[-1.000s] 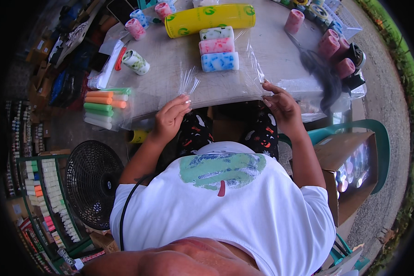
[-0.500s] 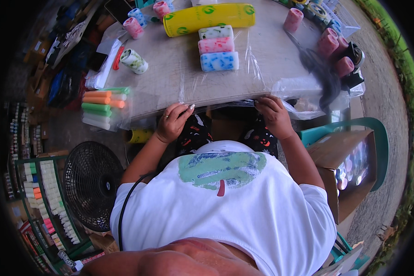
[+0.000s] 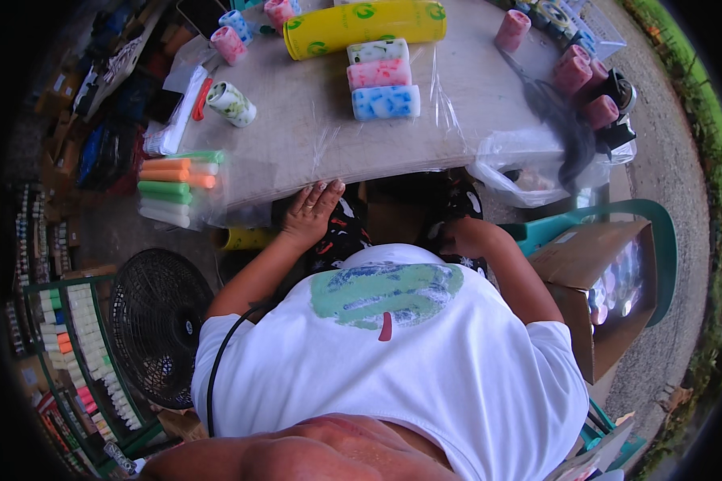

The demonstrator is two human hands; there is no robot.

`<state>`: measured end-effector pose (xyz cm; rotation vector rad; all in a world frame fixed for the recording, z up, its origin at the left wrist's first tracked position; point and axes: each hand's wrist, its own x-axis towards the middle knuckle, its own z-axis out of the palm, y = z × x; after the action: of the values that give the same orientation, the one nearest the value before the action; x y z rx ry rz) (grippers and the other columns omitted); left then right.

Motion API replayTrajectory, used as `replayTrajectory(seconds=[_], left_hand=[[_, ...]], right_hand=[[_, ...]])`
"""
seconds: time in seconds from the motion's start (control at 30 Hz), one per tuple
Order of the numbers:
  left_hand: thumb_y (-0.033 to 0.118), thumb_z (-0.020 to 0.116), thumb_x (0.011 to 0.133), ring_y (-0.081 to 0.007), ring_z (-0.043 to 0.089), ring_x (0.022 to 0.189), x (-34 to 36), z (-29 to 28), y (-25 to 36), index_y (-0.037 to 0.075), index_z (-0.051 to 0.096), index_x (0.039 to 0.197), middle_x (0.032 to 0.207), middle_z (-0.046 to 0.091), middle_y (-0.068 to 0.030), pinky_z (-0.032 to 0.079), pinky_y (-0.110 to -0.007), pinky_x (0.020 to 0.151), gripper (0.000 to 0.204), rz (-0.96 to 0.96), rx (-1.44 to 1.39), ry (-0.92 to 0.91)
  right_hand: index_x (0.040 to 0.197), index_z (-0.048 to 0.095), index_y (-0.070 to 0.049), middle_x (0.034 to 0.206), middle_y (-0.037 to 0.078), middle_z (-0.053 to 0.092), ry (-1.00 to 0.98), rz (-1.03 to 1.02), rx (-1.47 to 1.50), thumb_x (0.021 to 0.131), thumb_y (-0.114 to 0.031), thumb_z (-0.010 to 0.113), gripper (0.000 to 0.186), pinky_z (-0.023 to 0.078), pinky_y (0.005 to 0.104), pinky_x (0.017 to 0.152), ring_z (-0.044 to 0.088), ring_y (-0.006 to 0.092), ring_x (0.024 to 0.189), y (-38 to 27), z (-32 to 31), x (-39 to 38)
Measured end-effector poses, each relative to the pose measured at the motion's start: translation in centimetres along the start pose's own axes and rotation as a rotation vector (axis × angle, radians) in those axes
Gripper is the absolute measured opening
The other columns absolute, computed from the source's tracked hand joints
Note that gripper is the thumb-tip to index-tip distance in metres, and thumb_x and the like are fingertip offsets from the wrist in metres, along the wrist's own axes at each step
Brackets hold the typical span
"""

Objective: The person wraps three small cylindrical candles in clear plastic wrap, then places them into a cardboard box. The person uses scissors to cut the plastic wrap and secures the bundle before boxing.

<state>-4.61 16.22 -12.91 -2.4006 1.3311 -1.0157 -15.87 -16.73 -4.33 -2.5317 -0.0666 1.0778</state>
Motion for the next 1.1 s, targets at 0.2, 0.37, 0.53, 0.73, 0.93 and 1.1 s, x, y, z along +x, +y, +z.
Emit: replayTrajectory(seconds=[0.2,0.37,0.53,0.73,0.93,1.1], left_hand=[[0.018,0.037,0.093,-0.0221,0.015,0.145,0.1,-0.2,0.4,0.016,0.041,0.143,0.156,0.023,0.0008,0.01,-0.038,0.117,0.05,-0.031,-0.026,-0.009],[0.021,0.04,0.094,-0.0197,0.018,0.144,0.1,-0.4,0.5,0.017,0.04,0.143,0.154,0.027,0.0032,0.012,-0.036,0.117,0.049,-0.063,-0.099,-0.032],[0.022,0.042,0.093,-0.0162,0.019,0.144,0.2,-1.4,0.9,0.021,0.04,0.143,0.154,0.027,0.0066,0.009,-0.041,0.115,0.051,-0.107,-0.12,-0.078],[0.024,0.04,0.093,-0.0154,0.014,0.145,0.0,-1.3,0.5,0.025,0.039,0.144,0.155,0.025,0.0076,0.003,-0.047,0.113,0.051,-0.099,-0.072,-0.05],[0.024,0.037,0.093,-0.0141,0.013,0.145,-0.1,-0.6,0.9,0.028,0.034,0.146,0.155,0.022,0.009,0.0,-0.048,0.113,0.053,-0.111,-0.034,-0.037],[0.022,0.035,0.093,-0.015,0.012,0.145,0.4,-1.1,0.0,0.032,0.031,0.147,0.155,0.022,0.0097,-0.001,-0.053,0.112,0.054,-0.081,-0.043,0.0]], right_hand=[[0.118,0.062,-0.005,0.112,0.014,0.065,0.315,-0.478,0.511,0.09,-0.025,0.064,0.034,0.049,0.034,0.086,0.063,0.0262,0.103,-3.3,-10.4,-2.1],[0.113,0.063,-0.002,0.113,0.017,0.063,1.055,-0.587,0.175,0.092,-0.021,0.061,0.029,0.05,0.0341,0.084,0.063,0.0306,0.099,-8.4,-15.9,4.0],[0.143,0.037,-0.008,0.149,0.014,0.033,1.039,-0.213,-0.243,0.085,-0.064,0.049,0.081,0.013,0.055,0.112,0.023,0.0288,0.142,-13.2,-15.2,8.8],[0.146,0.031,-0.013,0.153,0.014,0.027,1.072,-0.046,-0.351,0.077,-0.076,0.045,0.094,0.008,0.0646,0.108,0.019,0.0317,0.143,-13.0,-12.9,9.6],[0.144,0.035,-0.014,0.151,0.012,0.031,1.025,-0.077,-0.341,0.081,-0.073,0.044,0.088,0.01,0.0624,0.109,0.022,0.0303,0.142,-11.7,-14.0,7.6],[0.143,0.038,-0.015,0.149,0.01,0.035,0.977,-0.232,-0.027,0.086,-0.056,0.055,0.072,0.013,0.0595,0.11,0.024,0.0289,0.142,-6.4,-14.5,2.9]])
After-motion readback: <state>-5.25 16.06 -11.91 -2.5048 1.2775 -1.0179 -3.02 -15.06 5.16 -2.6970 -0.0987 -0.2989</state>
